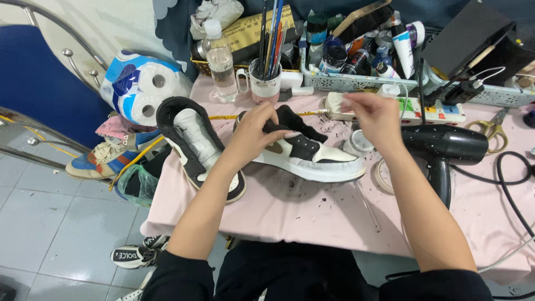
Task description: The person paints the midsole of a sneaker white using a brush and dries it with a hair dryer. They repeat the process on different sections of the shoe.
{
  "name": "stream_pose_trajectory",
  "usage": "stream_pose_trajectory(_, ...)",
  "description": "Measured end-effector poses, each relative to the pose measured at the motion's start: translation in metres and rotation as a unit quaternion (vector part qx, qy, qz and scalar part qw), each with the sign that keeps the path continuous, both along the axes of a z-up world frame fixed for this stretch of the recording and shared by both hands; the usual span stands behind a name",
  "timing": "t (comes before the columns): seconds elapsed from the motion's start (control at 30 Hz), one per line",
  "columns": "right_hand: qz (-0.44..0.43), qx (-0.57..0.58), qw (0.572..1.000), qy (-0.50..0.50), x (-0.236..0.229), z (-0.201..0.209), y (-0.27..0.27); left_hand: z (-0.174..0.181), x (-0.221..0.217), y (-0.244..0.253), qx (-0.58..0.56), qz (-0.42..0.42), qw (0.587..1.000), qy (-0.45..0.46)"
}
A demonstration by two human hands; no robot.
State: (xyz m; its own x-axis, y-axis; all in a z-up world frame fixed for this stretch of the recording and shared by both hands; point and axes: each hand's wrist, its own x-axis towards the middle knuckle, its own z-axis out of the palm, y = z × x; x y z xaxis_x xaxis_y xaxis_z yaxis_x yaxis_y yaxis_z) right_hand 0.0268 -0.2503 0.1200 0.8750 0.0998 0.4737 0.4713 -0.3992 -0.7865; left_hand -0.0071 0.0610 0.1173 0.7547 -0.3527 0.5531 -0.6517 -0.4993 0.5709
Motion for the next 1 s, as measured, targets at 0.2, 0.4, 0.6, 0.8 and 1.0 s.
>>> stream_pose_trajectory(0.2,-0.042,0.190,0.980,-0.038,0.009,0.027,-0.073,0.002,0.005,-0.004,0.009,-0.047,0.997,0.063)
stream_pose_trajectory(0.4,-0.076,0.402,0.894,-0.181,0.007,0.052,-0.137,0.004,0.006,-0.006,0.012,-0.036,0.992,0.117)
stream_pose_trajectory(0.6,-0.089,0.074,0.983,-0.142,0.010,0.035,-0.075,0.006,0.011,-0.009,0.017,-0.025,0.987,0.160)
stream_pose_trajectory(0.8,0.017,-0.157,0.986,0.050,-0.011,0.028,-0.020,0.005,0.016,-0.013,0.022,-0.013,0.989,0.143)
stream_pose_trajectory(1.0,-0.093,-0.217,0.970,0.067,-0.046,0.026,-0.044,-0.002,0.029,-0.018,0.054,-0.003,0.994,0.097)
